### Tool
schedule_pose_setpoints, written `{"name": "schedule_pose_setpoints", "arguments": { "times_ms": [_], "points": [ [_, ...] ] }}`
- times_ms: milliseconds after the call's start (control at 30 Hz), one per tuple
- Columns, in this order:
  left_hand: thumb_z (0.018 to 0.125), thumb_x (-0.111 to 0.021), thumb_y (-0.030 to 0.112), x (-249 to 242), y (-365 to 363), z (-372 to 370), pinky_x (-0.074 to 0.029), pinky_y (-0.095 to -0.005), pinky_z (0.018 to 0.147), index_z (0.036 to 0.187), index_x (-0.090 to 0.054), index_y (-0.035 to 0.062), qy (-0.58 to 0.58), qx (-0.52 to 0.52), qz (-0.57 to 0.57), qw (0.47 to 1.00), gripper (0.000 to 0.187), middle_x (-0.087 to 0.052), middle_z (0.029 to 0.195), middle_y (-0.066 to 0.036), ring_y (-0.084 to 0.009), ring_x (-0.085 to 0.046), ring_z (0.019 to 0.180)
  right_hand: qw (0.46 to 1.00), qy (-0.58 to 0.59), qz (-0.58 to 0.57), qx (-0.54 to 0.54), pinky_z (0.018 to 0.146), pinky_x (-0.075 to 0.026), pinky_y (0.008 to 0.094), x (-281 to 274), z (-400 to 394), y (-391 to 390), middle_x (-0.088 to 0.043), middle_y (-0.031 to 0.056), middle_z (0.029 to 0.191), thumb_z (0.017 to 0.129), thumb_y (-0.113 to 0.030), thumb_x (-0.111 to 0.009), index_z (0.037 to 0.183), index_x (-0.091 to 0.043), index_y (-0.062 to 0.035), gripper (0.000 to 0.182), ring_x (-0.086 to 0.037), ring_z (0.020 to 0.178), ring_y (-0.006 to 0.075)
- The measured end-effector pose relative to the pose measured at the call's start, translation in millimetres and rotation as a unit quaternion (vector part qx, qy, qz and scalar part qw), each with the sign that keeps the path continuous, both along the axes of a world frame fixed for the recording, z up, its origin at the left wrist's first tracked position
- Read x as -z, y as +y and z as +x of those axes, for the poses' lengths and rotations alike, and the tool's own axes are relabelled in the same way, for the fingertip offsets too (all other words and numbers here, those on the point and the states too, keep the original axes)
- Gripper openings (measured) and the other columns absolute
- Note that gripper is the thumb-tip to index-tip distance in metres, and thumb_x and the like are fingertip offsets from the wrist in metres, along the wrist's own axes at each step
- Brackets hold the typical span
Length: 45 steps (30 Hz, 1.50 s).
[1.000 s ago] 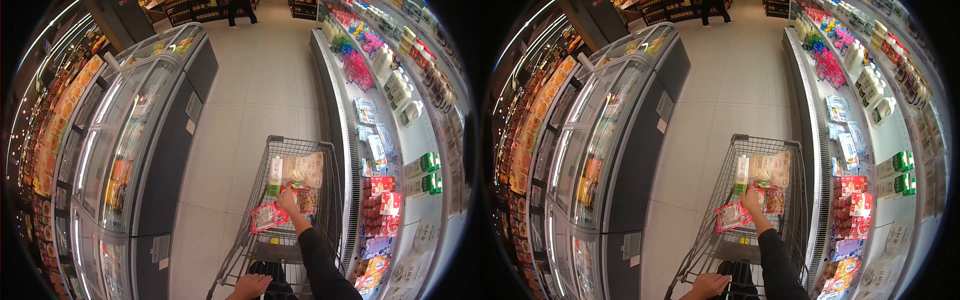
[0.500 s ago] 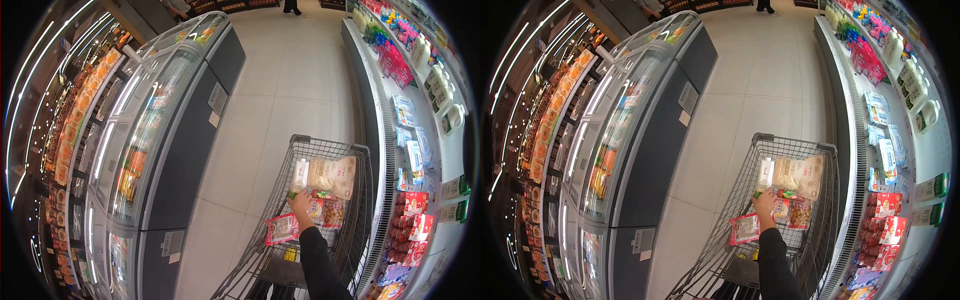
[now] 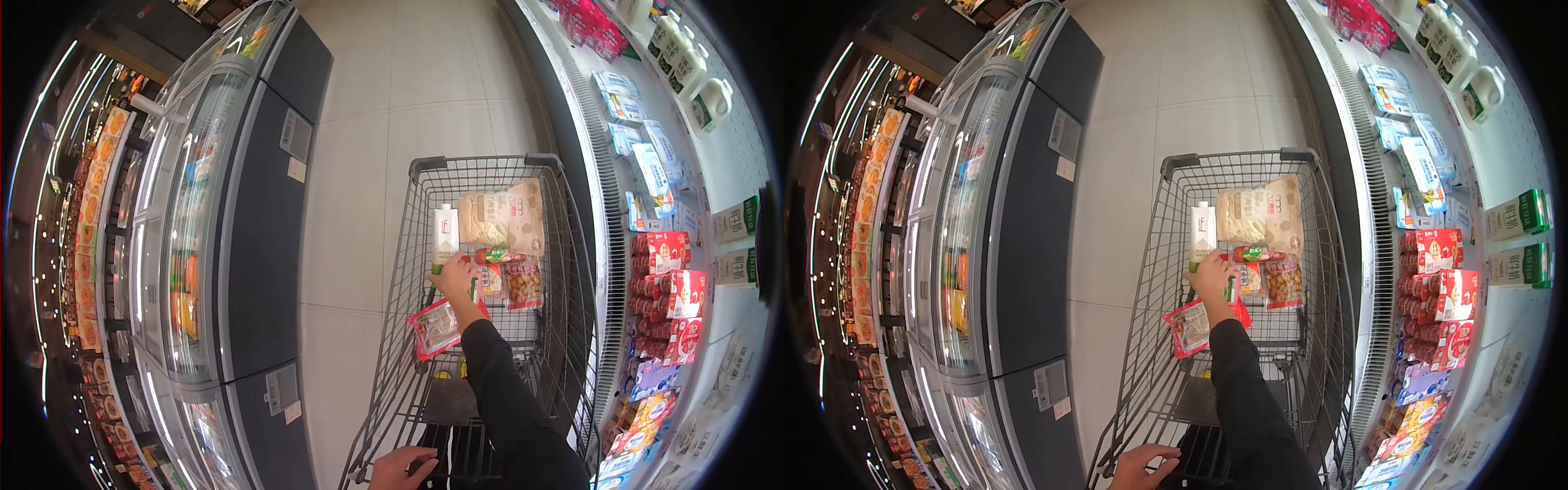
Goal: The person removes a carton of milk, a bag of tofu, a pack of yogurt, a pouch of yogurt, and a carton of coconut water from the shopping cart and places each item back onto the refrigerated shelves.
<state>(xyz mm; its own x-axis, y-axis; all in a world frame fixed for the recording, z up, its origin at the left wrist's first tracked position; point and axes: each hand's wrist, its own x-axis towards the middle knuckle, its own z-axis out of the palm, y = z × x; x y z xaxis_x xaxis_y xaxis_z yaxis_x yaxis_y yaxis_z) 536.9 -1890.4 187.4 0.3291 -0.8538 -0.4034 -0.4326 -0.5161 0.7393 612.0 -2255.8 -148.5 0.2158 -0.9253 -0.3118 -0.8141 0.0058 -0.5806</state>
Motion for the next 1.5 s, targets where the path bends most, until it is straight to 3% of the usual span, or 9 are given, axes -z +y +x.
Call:
{"name": "schedule_pose_setpoints", "arguments": {
  "times_ms": [233,400,467,567,600,633,833,967,1500],
  "points": [
    [0.090,-0.080,0.013,-10.0,-4.6,-9.1,-0.060,-0.0401,0.077,0.105,-0.075,0.0060,-0.145,0.061,-0.063,0.986,0.017,-0.075,0.097,-0.016,-0.0315,-0.074,0.087,0.997,-0.030,0.062,0.037,0.105,-0.044,0.0533,-21.2,-11.9,-7.5,-0.068,0.0265,0.123,0.067,-0.041,-0.089,0.140,-0.040,0.0005,0.098,-0.062,0.121,0.0421],
    [0.089,-0.081,0.016,-2.6,3.5,-9.9,-0.061,-0.0436,0.078,0.109,-0.075,0.0100,-0.266,0.128,-0.122,0.948,0.021,-0.075,0.098,-0.018,-0.0298,-0.075,0.087,0.887,-0.422,0.150,0.116,0.086,-0.055,0.0411,-16.7,-41.5,-9.1,-0.069,0.0193,0.117,0.074,-0.031,-0.082,0.130,-0.059,0.0010,0.068,-0.069,0.096,0.0317],
    [0.087,-0.078,0.019,1.4,0.2,-8.5,-0.056,-0.0346,0.062,0.089,-0.074,0.0095,-0.277,0.125,-0.168,0.938,0.011,-0.074,0.079,-0.005,-0.0249,-0.072,0.069,0.824,-0.511,0.219,0.112,0.086,-0.054,0.0377,-45.4,-59.3,9.6,-0.069,0.0152,0.113,0.080,-0.027,-0.078,0.125,-0.065,0.0025,0.055,-0.066,0.095,0.0267],
    [0.090,-0.078,0.022,5.8,2.0,-4.7,-0.056,-0.0355,0.061,0.090,-0.072,0.0072,-0.264,0.141,-0.166,0.940,0.016,-0.072,0.078,-0.007,-0.0240,-0.071,0.070,0.896,-0.403,0.117,0.141,0.085,-0.053,0.0344,-133.6,-84.8,47.0,-0.066,0.0128,0.116,0.081,-0.024,-0.078,0.127,-0.065,0.0026,0.055,-0.064,0.099,0.0224],
    [0.088,-0.079,0.019,1.3,3.2,-3.5,-0.057,-0.0345,0.065,0.099,-0.074,0.0061,-0.247,0.159,-0.143,0.945,0.018,-0.075,0.087,-0.008,-0.0250,-0.073,0.076,0.876,-0.436,0.185,0.088,0.091,-0.054,0.0325,-138.5,-92.1,48.5,-0.061,0.0188,0.130,0.079,-0.022,-0.083,0.149,-0.038,0.0088,0.089,-0.064,0.111,0.0226],
    [0.088,-0.079,0.019,1.6,0.6,-2.2,-0.057,-0.0345,0.065,0.099,-0.074,0.0061,-0.250,0.163,-0.151,0.943,0.018,-0.075,0.087,-0.008,-0.0250,-0.073,0.076,0.876,-0.440,0.177,0.088,0.091,-0.054,0.0325,-148.3,-93.4,51.3,-0.061,0.0188,0.130,0.079,-0.022,-0.083,0.149,-0.038,0.0088,0.089,-0.064,0.111,0.0226],
    [0.097,-0.072,0.015,15.8,9.3,8.1,-0.057,-0.0346,0.090,0.137,-0.057,0.0015,0.082,-0.093,-0.148,0.981,0.045,-0.068,0.128,-0.012,-0.0206,-0.070,0.108,0.859,-0.498,0.117,-0.006,0.106,-0.049,0.0366,-251.8,-124.8,142.5,-0.057,0.0225,0.137,0.078,-0.023,-0.085,0.154,-0.029,0.0076,0.099,-0.059,0.125,0.0283],
    [0.100,-0.068,0.014,-35.6,-15.0,16.8,-0.057,-0.0376,0.095,0.150,-0.038,0.0016,0.394,-0.219,-0.215,0.867,0.059,-0.056,0.143,-0.017,-0.0248,-0.064,0.120,0.879,-0.470,-0.003,-0.082,0.109,-0.047,0.0420,-347.3,-176.8,240.0,-0.050,0.0259,0.142,0.074,-0.028,-0.089,0.155,-0.028,0.0066,0.107,-0.056,0.130,0.0338],
    [0.093,-0.071,0.017,-88.2,138.6,-44.5,-0.055,-0.0396,0.101,0.151,-0.038,0.0027,0.464,0.071,-0.223,0.854,0.068,-0.058,0.136,-0.015,-0.0247,-0.062,0.122,0.920,-0.305,-0.247,-0.004,0.110,-0.043,0.0428,-452.4,-296.7,528.3,-0.048,0.0206,0.141,0.088,-0.021,-0.082,0.158,-0.031,0.0030,0.090,-0.052,0.131,0.0351]
  ]
}}
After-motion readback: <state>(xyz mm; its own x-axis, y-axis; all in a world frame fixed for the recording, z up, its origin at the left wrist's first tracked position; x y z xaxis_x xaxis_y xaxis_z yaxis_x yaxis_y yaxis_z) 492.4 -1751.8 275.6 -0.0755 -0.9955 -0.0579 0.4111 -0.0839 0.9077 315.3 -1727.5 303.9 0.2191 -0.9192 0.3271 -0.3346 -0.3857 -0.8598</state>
